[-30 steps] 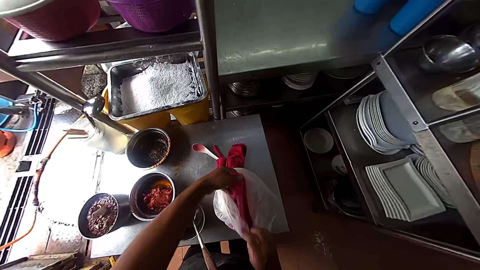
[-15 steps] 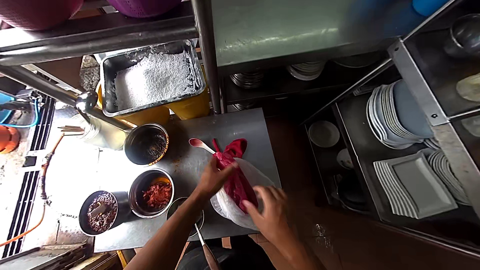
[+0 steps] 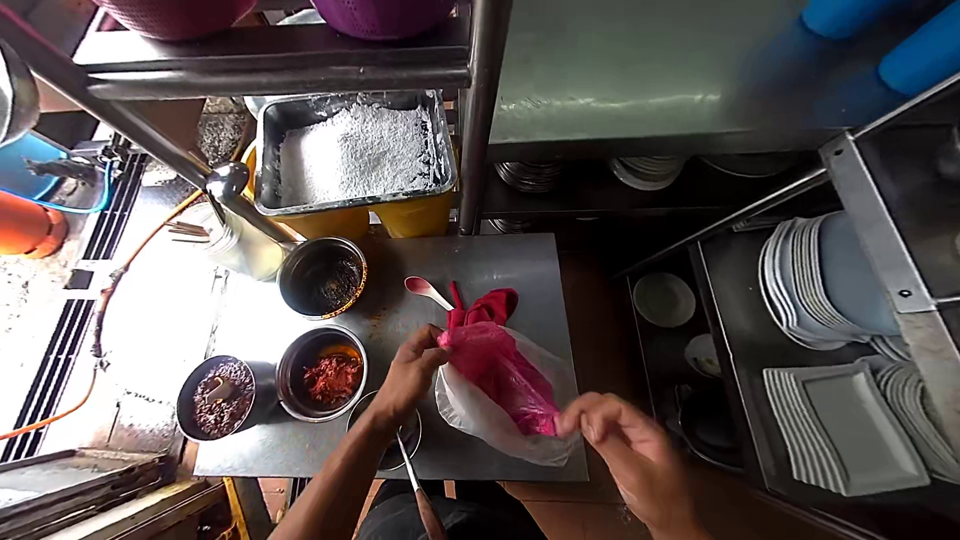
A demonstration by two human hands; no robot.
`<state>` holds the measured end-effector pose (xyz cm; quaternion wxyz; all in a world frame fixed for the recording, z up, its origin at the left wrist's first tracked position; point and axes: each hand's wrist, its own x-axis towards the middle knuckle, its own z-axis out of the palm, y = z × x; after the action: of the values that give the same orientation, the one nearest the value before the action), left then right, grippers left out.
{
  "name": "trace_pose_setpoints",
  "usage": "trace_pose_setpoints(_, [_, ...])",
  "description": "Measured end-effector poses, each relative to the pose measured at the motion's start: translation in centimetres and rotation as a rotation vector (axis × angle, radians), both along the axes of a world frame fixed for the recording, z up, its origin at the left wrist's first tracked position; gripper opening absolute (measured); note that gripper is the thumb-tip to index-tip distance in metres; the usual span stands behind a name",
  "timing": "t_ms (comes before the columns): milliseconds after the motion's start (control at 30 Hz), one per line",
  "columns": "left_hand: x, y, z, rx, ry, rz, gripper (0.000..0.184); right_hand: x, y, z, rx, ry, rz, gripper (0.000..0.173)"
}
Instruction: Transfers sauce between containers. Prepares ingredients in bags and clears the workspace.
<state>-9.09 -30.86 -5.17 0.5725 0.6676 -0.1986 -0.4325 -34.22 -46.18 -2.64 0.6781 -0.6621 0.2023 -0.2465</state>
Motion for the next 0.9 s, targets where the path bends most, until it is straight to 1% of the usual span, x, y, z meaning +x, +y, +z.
trace_pose_setpoints(33, [-1.2, 0.6, 0.3, -0.007, -0.109, -0.079, 0.017, -0.2, 0.2, 1.1, -0.003, -0.035, 0.030, 0.016])
trace_pose_setpoints(67, [-2.7, 1.1, 0.7, -0.020, -0.253, -0.176, 0.018, -0.5, 0.2, 1.6, -0.001, 0.001, 0.040, 0.013])
trace_pose_setpoints(100, [-4.4, 1.3, 1.1, -0.050, -0.432, -0.297, 0.020, -0.6, 0.1, 1.7, 0.013, 0.107, 0.036, 0.016])
trace_pose_setpoints(167, [-8.3, 1.5, 1.5, -0.161, -0.829, -0.522, 0.016, 0.0, 0.0, 1.3, 0.114, 0.470, 0.029, 0.039])
trace_pose_setpoints(200, [-10.0, 1.7, 1.1, -0.229, -0.983, -0.597, 0.016, 0.7, 0.0, 0.7, 0.155, 0.664, 0.032, 0.047])
trace_pose_setpoints(233, [-11.2, 2.0, 0.5, -0.277, -1.081, -0.658, 0.017, 1.1, 0.0, -0.2, 0.174, 0.817, 0.052, 0.052])
trace_pose_setpoints(267, [-12.0, 2.4, -0.4, -0.296, -1.118, -0.705, 0.018, 1.3, 0.1, -1.2, 0.184, 0.900, 0.050, 0.049])
trace_pose_setpoints(300, [-12.2, 2.8, -1.3, -0.282, -1.102, -0.724, 0.019, 1.3, 0.3, -2.2, 0.188, 0.901, 0.003, 0.036])
trace_pose_setpoints(333, [-12.0, 3.3, -1.9, -0.230, -1.043, -0.707, 0.019, 1.0, 0.5, -3.0, 0.198, 0.839, -0.049, 0.023])
trace_pose_setpoints(367, [-11.4, 3.7, -2.1, -0.136, -0.964, -0.659, 0.021, 0.5, 0.5, -3.4, 0.206, 0.756, -0.092, 0.015])
trace_pose_setpoints(400, [-10.5, 4.0, -2.3, -0.002, -0.896, -0.598, 0.028, -0.1, 0.3, -3.5, 0.207, 0.679, -0.128, 0.015])
trace_pose_setpoints(433, [-9.4, 4.1, -2.5, 0.156, -0.843, -0.552, 0.037, -0.8, 0.1, -3.4, 0.209, 0.625, -0.159, 0.018])
trace_pose_setpoints(467, [-8.2, 4.1, -2.6, 0.316, -0.795, -0.550, 0.045, -1.5, 0.0, -3.3, 0.196, 0.603, -0.181, 0.021])
trace_pose_setpoints(533, [-6.2, 3.4, -1.9, 0.566, -0.678, -0.634, 0.057, -2.1, 0.3, -3.2, 0.111, 0.612, -0.191, 0.025])
trace_pose_setpoints(567, [-5.9, 2.9, -1.2, 0.629, -0.657, -0.665, 0.058, -2.1, 0.7, -3.1, 0.056, 0.615, -0.188, 0.026])
trace_pose_setpoints(600, [-6.1, 2.4, -0.6, 0.636, -0.685, -0.657, 0.056, -1.9, 1.2, -2.9, 0.006, 0.608, -0.183, 0.026])
trace_pose_setpoints(667, [-7.2, 1.3, 0.2, 0.561, -0.799, -0.529, 0.050, -1.4, 2.0, -2.5, -0.095, 0.571, -0.177, 0.027])
trace_pose_setpoints(700, [-7.5, 0.4, 0.5, 0.570, -0.788, -0.487, 0.051, -1.0, 2.4, -2.3, -0.143, 0.544, -0.176, 0.026])
trace_pose_setpoints(733, [-7.6, -0.7, 0.8, 0.646, -0.698, -0.497, 0.059, -0.7, 2.7, -2.1, -0.187, 0.509, -0.176, 0.026])
trace_pose_setpoints(767, [-7.3, -2.0, 0.9, 0.756, -0.544, -0.556, 0.066, -0.2, 3.0, -1.8, -0.228, 0.475, -0.184, 0.026])
trace_pose_setpoints(800, [-7.1, -2.9, 0.5, 0.826, -0.405, -0.611, 0.067, 0.2, 3.2, -1.4, -0.260, 0.440, -0.202, 0.026])
trace_pose_setpoints(833, [-6.8, -3.3, -0.2, 0.842, -0.313, -0.646, 0.061, 0.6, 3.1, -1.0, -0.276, 0.402, -0.224, 0.025])
trace_pose_setpoints(900, [-5.9, -2.7, -0.4, 0.753, -0.258, -0.668, 0.039, 1.2, 2.5, 0.1, -0.260, 0.316, -0.276, 0.024])
